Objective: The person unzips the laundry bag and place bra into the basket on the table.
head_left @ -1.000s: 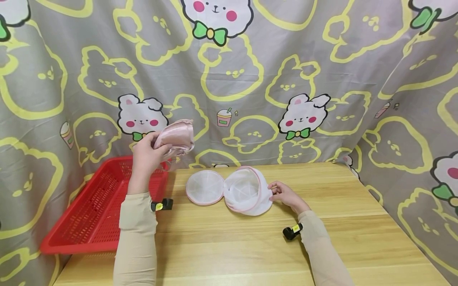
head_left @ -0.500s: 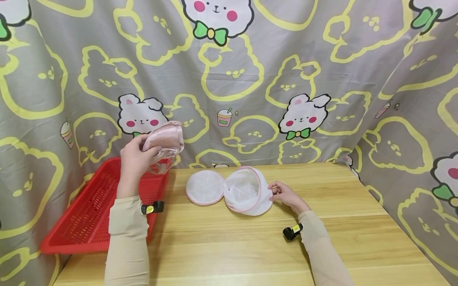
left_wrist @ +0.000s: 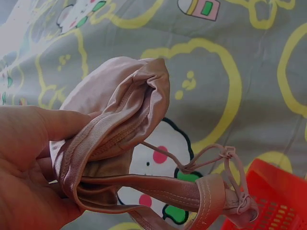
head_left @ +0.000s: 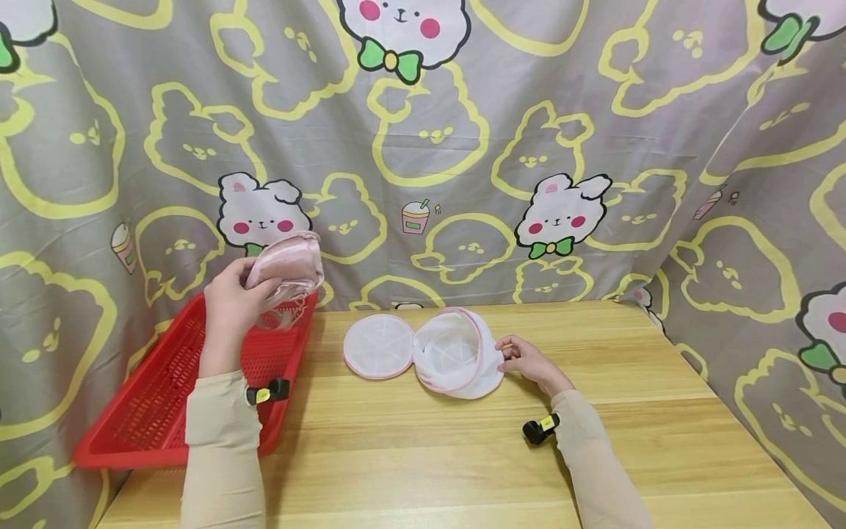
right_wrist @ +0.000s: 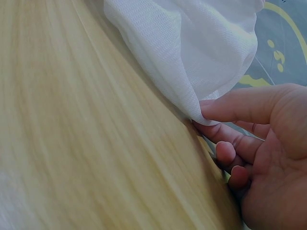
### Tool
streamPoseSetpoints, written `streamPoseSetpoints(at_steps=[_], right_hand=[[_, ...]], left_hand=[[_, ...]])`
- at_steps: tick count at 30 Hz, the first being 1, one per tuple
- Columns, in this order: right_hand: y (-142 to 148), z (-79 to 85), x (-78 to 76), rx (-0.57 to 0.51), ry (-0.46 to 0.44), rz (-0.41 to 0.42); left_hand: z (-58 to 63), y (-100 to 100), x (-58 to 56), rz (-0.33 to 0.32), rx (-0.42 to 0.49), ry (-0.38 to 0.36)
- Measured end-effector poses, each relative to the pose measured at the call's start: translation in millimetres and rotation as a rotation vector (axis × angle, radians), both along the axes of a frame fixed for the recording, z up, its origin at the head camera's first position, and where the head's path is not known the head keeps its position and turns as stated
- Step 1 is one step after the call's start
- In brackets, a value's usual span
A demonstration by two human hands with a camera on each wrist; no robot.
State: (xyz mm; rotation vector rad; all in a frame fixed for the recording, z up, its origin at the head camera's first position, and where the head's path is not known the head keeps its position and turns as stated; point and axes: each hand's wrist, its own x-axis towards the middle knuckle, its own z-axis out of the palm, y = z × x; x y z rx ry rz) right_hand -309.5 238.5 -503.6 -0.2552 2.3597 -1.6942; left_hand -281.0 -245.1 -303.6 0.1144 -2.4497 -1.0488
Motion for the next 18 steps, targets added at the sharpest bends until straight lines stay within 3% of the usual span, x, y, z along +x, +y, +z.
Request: streamPoseSetpoints(at_steps=[18], right_hand=[[-1, -0.8, -0.2, -0.008, 0.003, -0.004]], left_hand=[[-7.9, -19, 8.0, 0.044, 0.007, -0.043]])
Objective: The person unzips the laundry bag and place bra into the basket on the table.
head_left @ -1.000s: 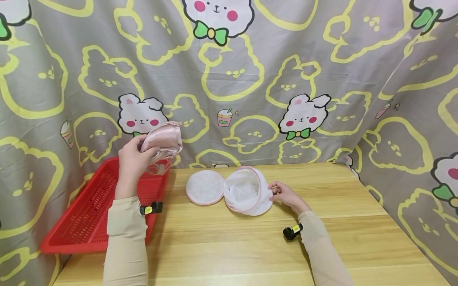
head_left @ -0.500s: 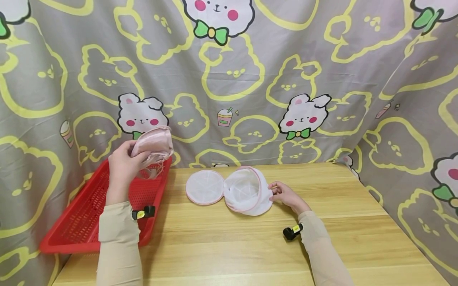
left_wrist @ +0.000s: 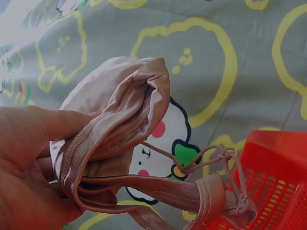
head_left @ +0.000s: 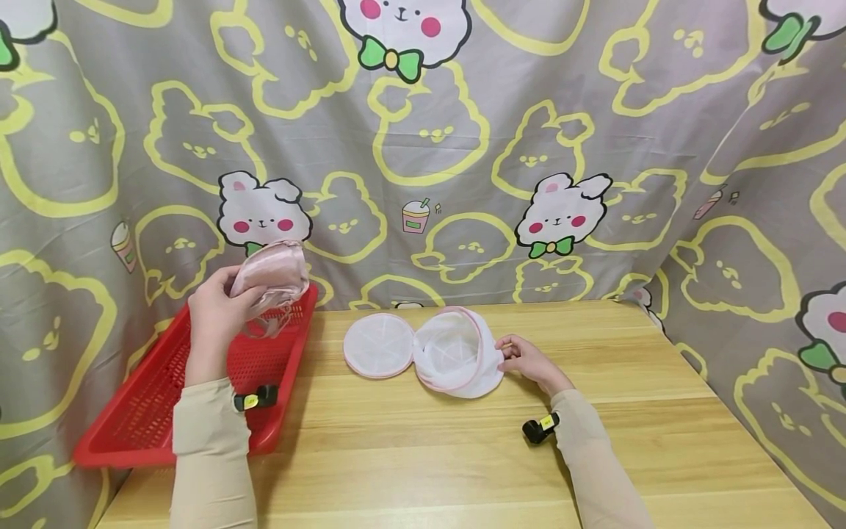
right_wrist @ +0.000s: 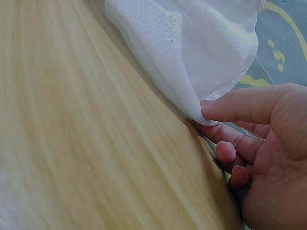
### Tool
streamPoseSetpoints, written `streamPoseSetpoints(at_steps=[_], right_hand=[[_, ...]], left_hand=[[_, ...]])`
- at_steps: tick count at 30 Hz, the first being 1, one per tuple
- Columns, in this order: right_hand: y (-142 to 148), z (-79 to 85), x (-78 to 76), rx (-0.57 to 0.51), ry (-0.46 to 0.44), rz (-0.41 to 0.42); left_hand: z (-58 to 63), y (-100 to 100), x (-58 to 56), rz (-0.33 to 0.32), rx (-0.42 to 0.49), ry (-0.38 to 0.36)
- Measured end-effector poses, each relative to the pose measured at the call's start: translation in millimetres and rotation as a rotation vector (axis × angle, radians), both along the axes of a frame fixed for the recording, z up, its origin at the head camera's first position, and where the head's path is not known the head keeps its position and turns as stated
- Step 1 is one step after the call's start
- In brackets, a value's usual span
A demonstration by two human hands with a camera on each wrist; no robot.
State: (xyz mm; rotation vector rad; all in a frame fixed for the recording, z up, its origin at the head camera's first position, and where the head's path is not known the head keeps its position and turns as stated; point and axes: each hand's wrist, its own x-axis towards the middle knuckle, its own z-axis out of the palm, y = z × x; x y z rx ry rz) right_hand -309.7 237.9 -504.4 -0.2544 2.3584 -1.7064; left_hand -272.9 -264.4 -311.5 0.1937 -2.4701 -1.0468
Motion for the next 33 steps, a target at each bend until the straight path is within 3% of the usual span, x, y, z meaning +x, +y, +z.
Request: streamPoseSetpoints(at_steps=[16, 33], right_hand=[[2, 1.1, -0.9, 0.008, 0.005, 0.016], [1, -1.0, -0.4, 0.01, -0.009, -0.007]], left_hand=[[-14.6, -18, -8.4, 0.05, 0.04, -0.054], [-35.6, -35, -8.1, 0.078, 0.084, -0.107]])
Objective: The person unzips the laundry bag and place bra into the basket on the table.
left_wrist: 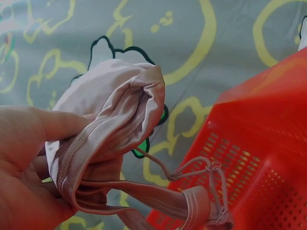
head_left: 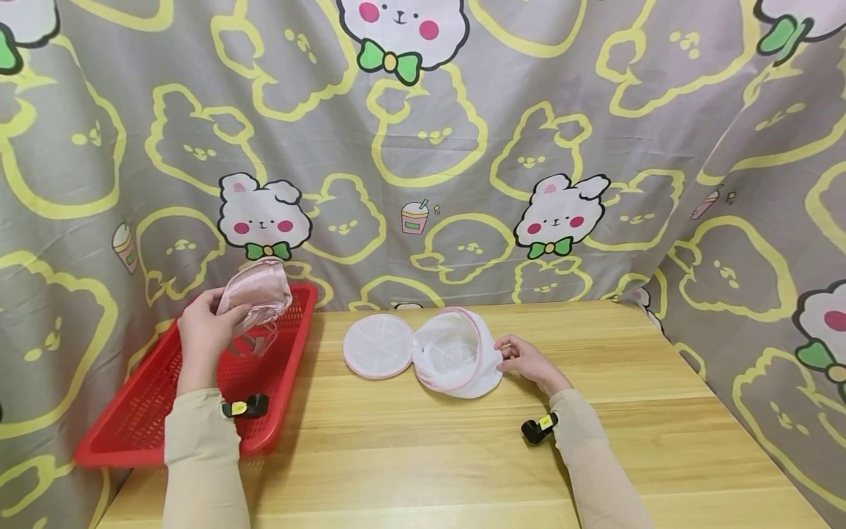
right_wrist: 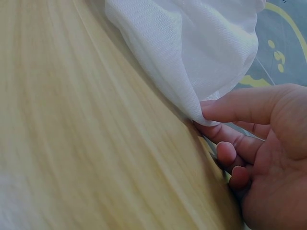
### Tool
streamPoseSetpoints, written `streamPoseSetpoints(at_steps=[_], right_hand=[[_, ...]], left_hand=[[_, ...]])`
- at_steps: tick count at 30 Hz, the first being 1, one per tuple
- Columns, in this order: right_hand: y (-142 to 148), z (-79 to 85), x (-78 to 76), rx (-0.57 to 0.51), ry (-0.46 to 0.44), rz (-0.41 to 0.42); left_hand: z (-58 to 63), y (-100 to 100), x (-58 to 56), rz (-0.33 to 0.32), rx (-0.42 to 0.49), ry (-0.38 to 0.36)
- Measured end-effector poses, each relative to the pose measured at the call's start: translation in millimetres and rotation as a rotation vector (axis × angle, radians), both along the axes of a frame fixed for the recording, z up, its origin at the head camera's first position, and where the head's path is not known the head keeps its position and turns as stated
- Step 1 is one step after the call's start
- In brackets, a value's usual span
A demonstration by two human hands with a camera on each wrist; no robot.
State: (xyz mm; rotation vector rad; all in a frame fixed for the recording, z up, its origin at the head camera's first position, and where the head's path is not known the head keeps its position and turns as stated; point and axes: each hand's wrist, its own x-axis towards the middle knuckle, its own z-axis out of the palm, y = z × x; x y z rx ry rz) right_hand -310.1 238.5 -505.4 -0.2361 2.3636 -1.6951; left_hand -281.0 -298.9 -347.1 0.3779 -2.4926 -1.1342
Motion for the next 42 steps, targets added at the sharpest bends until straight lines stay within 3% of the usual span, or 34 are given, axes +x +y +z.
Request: streamPoseSetpoints(at_steps=[11, 19, 23, 34, 37, 42], right_hand=[[-10, 23.8, 14.1, -0.006, -0.007, 0.021], [-6, 4.6, 2.8, -0.004, 0.002, 0.017], [-5, 3.0, 0.2, -0.002, 0.006, 0.011], [-12, 34.0, 21.2, 0.0, -0.005, 0.007], [-11, 32.0, 20.0, -0.002, 0.0, 0.012], [-4, 8.9, 4.5, 0.016, 0.012, 0.01]], left_hand=[[-9.8, -8, -1.2, -0.008, 0.029, -0.035], [-15.3, -14, -5.8, -0.015, 0.038, -0.072], [-19.2, -17, -10.8, -0.026, 0.026, -0.087], [-32.2, -25, -20.5, -0.016, 0.038, -0.15], [-35.2, -28, -22.5, -0.018, 0.035, -0.161], [-40.9, -31, -25.4, -0.024, 0.048, -0.178]])
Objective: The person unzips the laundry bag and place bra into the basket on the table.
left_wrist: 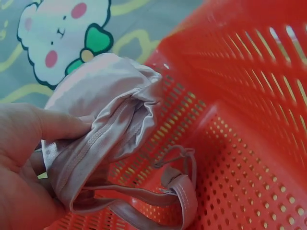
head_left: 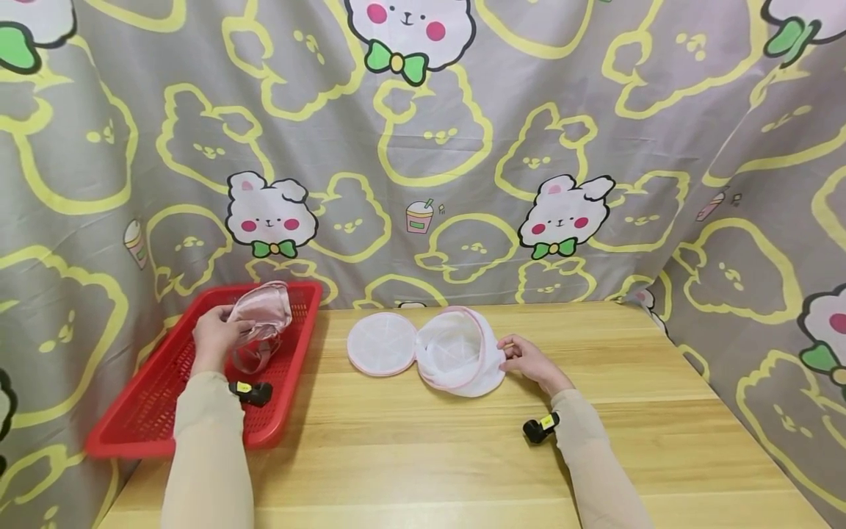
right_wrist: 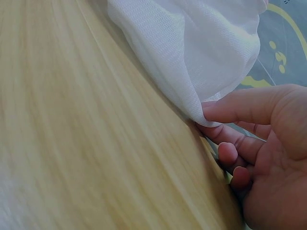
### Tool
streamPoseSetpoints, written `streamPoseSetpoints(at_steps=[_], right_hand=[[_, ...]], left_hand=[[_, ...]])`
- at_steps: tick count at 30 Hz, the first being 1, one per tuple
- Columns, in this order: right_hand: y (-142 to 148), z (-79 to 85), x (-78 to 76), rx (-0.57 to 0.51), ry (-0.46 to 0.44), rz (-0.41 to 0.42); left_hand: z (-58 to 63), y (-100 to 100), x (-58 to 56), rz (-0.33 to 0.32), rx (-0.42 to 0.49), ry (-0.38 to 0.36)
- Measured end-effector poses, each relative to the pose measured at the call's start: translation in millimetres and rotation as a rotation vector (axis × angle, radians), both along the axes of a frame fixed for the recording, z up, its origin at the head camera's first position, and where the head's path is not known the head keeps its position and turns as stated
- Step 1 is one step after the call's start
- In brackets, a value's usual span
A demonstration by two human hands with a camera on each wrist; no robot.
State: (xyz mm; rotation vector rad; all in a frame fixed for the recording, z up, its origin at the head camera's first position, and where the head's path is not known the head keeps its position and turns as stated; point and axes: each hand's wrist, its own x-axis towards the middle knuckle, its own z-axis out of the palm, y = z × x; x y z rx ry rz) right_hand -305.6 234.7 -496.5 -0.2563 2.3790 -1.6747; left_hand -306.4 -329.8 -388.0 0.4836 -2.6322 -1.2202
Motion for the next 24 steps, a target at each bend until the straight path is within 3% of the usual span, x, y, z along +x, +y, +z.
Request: streamPoseSetpoints(at_steps=[2, 7, 24], right_hand=[[3, -7.2, -3.9, 0.008, 0.008, -0.001], [3, -7.4, -2.0, 0.007, 0.005, -0.011], [1, -7.9, -3.5, 0.018, -0.01, -0.023]], left_hand=[[-2.4, 0, -0.5, 0.0, 0.015, -0.011], [-8.0, -2, -1.1, -0.001, 0.059, -0.041], [-21.8, -10, -5.0, 0.008, 0.08, -0.123]])
